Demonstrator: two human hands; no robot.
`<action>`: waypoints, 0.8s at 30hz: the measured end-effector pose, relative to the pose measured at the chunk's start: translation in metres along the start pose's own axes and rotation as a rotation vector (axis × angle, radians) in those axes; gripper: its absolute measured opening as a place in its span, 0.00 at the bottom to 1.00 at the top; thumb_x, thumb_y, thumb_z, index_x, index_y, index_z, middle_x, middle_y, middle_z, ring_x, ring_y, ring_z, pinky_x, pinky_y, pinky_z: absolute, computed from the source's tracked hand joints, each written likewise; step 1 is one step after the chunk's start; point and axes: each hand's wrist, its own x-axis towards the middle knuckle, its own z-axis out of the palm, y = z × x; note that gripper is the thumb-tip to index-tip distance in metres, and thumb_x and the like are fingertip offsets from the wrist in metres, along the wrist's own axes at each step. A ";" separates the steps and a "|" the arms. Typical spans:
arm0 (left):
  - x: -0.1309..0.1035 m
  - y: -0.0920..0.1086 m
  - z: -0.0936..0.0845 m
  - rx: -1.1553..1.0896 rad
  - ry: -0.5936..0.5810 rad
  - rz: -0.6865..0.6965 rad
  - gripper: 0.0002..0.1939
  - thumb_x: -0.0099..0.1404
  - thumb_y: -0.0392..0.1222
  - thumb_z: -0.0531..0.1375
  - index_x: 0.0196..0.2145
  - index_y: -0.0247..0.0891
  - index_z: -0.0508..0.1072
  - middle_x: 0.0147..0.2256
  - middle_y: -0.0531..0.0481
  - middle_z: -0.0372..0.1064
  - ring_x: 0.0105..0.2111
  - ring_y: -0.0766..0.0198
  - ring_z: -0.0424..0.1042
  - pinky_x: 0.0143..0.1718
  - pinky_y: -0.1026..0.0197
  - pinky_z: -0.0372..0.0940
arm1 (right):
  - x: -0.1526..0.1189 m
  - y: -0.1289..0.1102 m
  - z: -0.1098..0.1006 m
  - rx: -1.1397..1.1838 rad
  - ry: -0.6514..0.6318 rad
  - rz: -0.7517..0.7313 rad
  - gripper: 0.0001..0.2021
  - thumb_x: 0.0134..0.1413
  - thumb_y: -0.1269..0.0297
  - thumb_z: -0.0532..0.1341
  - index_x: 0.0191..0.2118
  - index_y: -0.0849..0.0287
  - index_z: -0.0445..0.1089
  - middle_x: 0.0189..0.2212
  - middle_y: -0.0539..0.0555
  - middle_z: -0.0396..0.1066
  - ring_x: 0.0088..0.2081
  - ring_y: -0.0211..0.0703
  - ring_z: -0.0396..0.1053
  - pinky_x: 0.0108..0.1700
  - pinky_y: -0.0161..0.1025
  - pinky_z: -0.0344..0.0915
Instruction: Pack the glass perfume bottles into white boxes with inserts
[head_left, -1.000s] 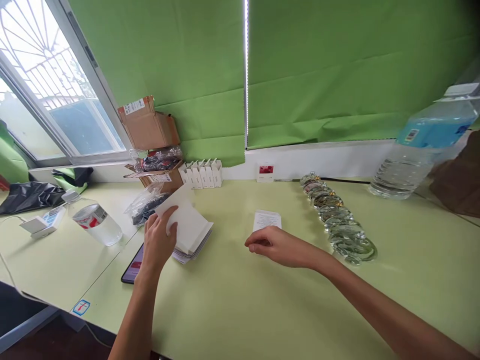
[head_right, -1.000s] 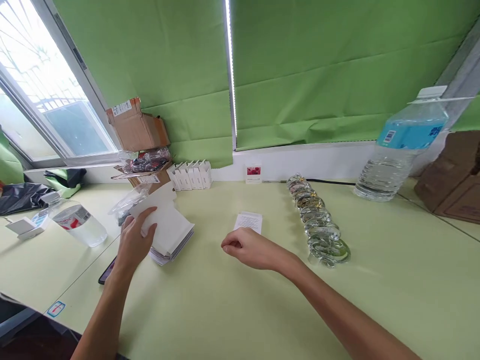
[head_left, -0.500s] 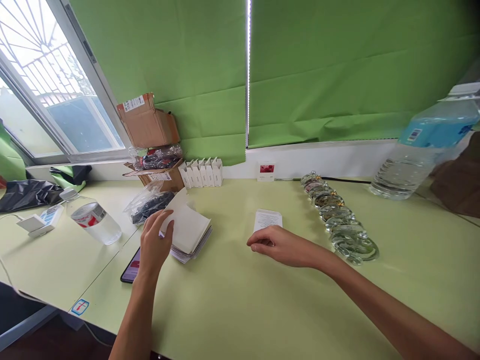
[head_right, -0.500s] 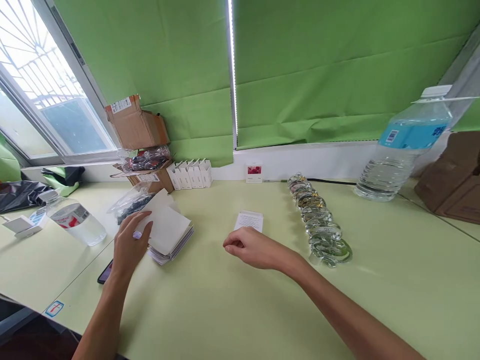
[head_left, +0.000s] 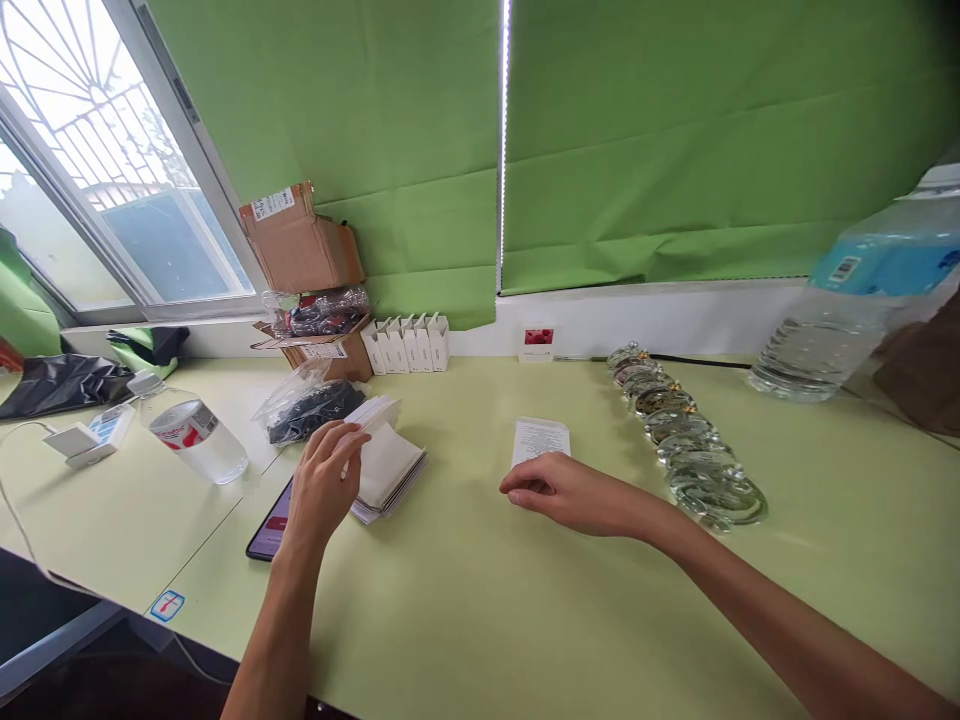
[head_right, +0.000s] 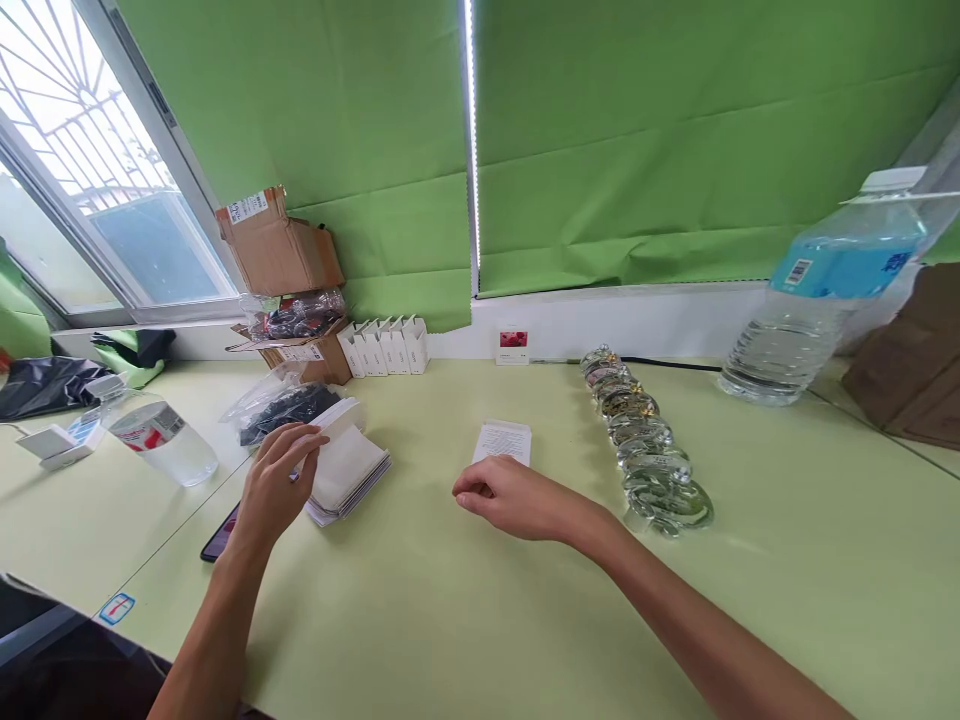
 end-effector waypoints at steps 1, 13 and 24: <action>0.000 0.001 0.000 -0.002 0.019 -0.018 0.11 0.64 0.35 0.55 0.41 0.44 0.75 0.49 0.47 0.69 0.53 0.56 0.64 0.52 0.52 0.63 | 0.000 0.000 0.000 0.004 -0.026 -0.005 0.12 0.51 0.58 0.59 0.34 0.58 0.77 0.28 0.53 0.74 0.31 0.45 0.68 0.34 0.37 0.62; 0.003 0.021 -0.002 -0.102 0.250 -0.185 0.07 0.63 0.40 0.58 0.39 0.41 0.73 0.48 0.44 0.67 0.50 0.57 0.66 0.52 0.51 0.61 | 0.007 0.003 -0.017 -0.456 0.329 0.210 0.17 0.59 0.59 0.50 0.27 0.58 0.72 0.25 0.57 0.72 0.29 0.45 0.67 0.30 0.39 0.54; 0.018 0.125 0.070 -0.624 -0.517 -0.351 0.22 0.62 0.52 0.56 0.51 0.41 0.68 0.52 0.41 0.67 0.55 0.51 0.62 0.54 0.50 0.58 | -0.002 0.032 -0.025 -0.498 0.129 0.434 0.17 0.56 0.51 0.55 0.32 0.60 0.71 0.27 0.59 0.74 0.26 0.45 0.71 0.25 0.36 0.57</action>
